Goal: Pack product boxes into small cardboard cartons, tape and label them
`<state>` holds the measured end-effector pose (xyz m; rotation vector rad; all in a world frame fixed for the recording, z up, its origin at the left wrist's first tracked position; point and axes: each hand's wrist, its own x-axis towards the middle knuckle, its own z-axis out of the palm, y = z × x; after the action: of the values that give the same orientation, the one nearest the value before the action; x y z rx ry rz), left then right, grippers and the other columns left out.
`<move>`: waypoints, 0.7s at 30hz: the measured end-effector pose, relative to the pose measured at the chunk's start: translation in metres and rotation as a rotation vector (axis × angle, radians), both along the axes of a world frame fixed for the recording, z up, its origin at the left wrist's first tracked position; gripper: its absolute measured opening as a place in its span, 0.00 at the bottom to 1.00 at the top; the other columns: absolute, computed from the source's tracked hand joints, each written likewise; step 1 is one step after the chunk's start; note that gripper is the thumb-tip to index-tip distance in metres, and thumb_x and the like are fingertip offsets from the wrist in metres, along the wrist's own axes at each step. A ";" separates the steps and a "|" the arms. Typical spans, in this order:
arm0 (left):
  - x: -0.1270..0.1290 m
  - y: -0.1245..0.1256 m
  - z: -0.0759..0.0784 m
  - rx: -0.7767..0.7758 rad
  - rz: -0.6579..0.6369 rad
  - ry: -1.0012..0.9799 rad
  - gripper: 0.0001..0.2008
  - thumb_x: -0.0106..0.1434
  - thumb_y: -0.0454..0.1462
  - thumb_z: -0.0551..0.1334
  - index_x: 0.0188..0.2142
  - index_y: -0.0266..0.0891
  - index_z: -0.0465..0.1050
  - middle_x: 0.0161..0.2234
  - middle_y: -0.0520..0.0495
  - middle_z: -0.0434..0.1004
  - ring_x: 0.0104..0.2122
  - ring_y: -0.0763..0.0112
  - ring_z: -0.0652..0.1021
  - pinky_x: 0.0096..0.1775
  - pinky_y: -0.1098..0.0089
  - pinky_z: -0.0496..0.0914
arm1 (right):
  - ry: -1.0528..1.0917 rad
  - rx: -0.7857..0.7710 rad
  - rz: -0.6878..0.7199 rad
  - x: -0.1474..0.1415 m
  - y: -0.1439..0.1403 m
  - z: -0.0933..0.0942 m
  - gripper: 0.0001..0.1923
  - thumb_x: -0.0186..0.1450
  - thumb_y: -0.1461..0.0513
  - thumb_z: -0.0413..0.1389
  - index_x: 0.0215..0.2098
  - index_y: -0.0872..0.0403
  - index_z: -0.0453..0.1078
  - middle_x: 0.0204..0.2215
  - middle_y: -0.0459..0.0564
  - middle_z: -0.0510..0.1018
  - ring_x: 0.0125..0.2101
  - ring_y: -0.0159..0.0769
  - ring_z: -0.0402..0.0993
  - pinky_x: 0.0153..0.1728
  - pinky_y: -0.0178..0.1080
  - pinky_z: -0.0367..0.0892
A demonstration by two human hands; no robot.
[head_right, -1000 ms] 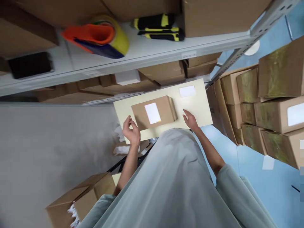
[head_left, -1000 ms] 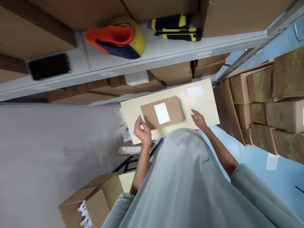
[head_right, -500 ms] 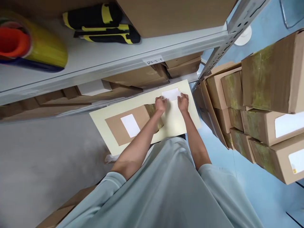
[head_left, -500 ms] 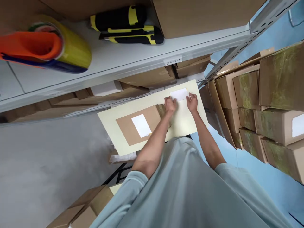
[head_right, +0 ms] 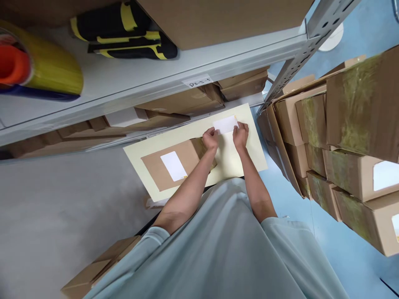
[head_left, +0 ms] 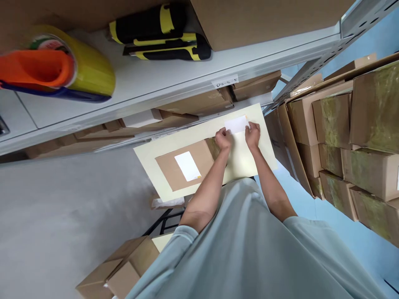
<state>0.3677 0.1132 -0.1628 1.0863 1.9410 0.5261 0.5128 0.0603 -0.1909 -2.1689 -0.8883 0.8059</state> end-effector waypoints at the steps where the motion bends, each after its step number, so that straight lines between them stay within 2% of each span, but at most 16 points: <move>1: 0.000 0.000 0.001 0.013 0.017 0.011 0.07 0.66 0.37 0.72 0.44 0.39 0.85 0.43 0.41 0.88 0.44 0.58 0.85 0.59 0.54 0.78 | 0.011 -0.005 -0.005 -0.001 0.000 0.002 0.21 0.78 0.61 0.50 0.62 0.59 0.77 0.57 0.68 0.78 0.58 0.54 0.77 0.68 0.57 0.74; 6: 0.000 0.001 0.008 0.015 0.050 0.055 0.07 0.69 0.42 0.70 0.37 0.41 0.83 0.40 0.42 0.88 0.43 0.57 0.85 0.57 0.54 0.78 | 0.029 -0.061 0.024 -0.005 0.001 0.010 0.22 0.77 0.61 0.49 0.64 0.58 0.75 0.59 0.69 0.76 0.61 0.56 0.76 0.70 0.59 0.72; 11: -0.002 0.002 0.016 0.046 -0.010 0.026 0.09 0.72 0.41 0.68 0.41 0.40 0.86 0.44 0.40 0.90 0.45 0.54 0.86 0.57 0.54 0.79 | 0.034 -0.028 0.023 -0.008 0.000 0.022 0.25 0.76 0.59 0.52 0.68 0.59 0.72 0.63 0.72 0.74 0.67 0.61 0.71 0.73 0.65 0.67; 13: -0.004 0.002 0.021 0.075 -0.009 0.026 0.10 0.72 0.42 0.69 0.45 0.40 0.87 0.43 0.41 0.90 0.44 0.54 0.86 0.56 0.53 0.79 | -0.018 0.013 0.023 -0.012 -0.001 0.031 0.27 0.76 0.59 0.52 0.70 0.58 0.70 0.67 0.73 0.71 0.70 0.62 0.66 0.76 0.67 0.62; 15: -0.006 0.002 0.028 0.096 -0.003 0.039 0.10 0.72 0.42 0.70 0.46 0.39 0.87 0.41 0.42 0.89 0.43 0.56 0.86 0.56 0.53 0.79 | -0.075 0.040 0.055 -0.015 -0.001 0.040 0.26 0.77 0.60 0.51 0.71 0.58 0.70 0.70 0.71 0.69 0.72 0.60 0.65 0.77 0.64 0.59; 18: -0.006 0.002 0.039 0.139 -0.035 0.058 0.07 0.71 0.41 0.72 0.43 0.41 0.87 0.47 0.41 0.88 0.48 0.55 0.86 0.60 0.53 0.78 | -0.078 0.077 0.128 -0.023 0.002 0.055 0.21 0.79 0.60 0.52 0.65 0.58 0.75 0.66 0.70 0.75 0.69 0.56 0.71 0.76 0.57 0.63; 21: -0.003 0.001 0.052 0.235 -0.127 0.037 0.04 0.70 0.36 0.72 0.42 0.41 0.88 0.55 0.38 0.86 0.57 0.53 0.84 0.64 0.53 0.77 | 0.004 0.107 0.153 -0.033 0.010 0.067 0.18 0.79 0.52 0.57 0.58 0.54 0.79 0.57 0.65 0.82 0.60 0.52 0.79 0.68 0.52 0.73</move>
<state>0.3648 0.1139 -0.1107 1.3664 1.8601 0.6807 0.4802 0.0707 -0.1237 -2.0248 -1.0805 0.8167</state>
